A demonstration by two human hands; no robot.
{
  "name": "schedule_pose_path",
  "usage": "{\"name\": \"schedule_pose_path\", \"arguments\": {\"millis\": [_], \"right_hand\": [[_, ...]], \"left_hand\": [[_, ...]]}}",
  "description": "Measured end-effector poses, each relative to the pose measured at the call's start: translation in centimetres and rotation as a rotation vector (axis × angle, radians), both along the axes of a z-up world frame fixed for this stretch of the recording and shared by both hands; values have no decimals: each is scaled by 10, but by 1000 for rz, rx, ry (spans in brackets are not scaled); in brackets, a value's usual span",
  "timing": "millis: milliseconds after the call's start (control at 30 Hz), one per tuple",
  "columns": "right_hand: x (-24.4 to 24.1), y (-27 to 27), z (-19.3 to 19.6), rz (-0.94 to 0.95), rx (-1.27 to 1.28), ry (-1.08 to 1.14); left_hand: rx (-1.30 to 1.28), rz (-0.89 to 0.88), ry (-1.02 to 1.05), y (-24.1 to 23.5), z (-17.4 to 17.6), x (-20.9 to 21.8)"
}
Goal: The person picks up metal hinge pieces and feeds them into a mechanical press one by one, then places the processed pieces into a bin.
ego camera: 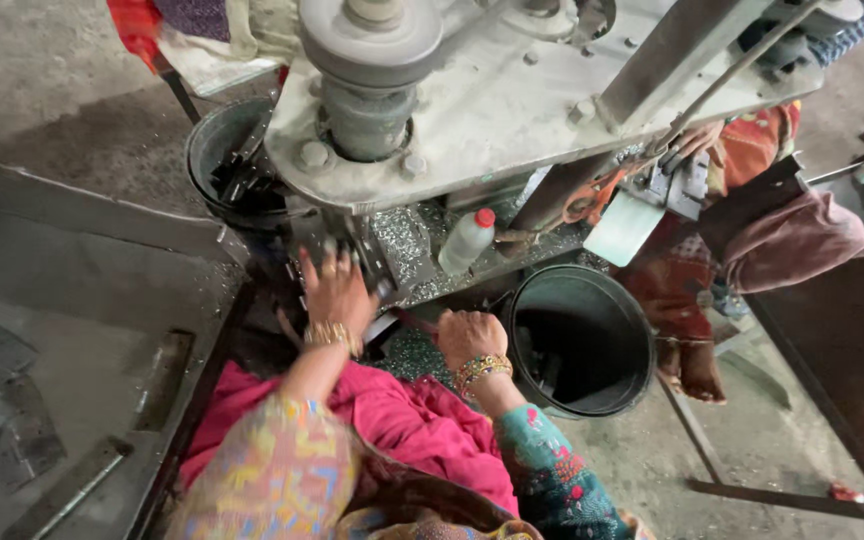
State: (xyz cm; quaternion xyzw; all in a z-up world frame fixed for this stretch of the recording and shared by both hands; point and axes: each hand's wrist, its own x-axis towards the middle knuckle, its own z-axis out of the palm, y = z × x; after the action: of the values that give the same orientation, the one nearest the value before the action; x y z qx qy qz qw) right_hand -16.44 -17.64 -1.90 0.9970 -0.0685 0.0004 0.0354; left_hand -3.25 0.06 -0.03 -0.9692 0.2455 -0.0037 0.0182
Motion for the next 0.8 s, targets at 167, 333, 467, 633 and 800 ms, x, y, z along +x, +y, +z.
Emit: {"name": "schedule_pose_path", "arguments": {"millis": [167, 333, 467, 633, 800], "right_hand": [[-1, 8, 21, -72, 34, 144], [-2, 12, 32, -61, 17, 125], [-3, 10, 33, -57, 38, 151], [-5, 8, 27, -72, 25, 126], [-3, 10, 32, -102, 30, 172]], "left_hand": [[-137, -191, -223, 24, -22, -50], [-349, -266, -246, 13, 5, -20], [-188, -167, -295, -41, 26, -7], [-393, 319, 145, -50, -7, -2], [-122, 53, 57, 0, -27, -26]]}}
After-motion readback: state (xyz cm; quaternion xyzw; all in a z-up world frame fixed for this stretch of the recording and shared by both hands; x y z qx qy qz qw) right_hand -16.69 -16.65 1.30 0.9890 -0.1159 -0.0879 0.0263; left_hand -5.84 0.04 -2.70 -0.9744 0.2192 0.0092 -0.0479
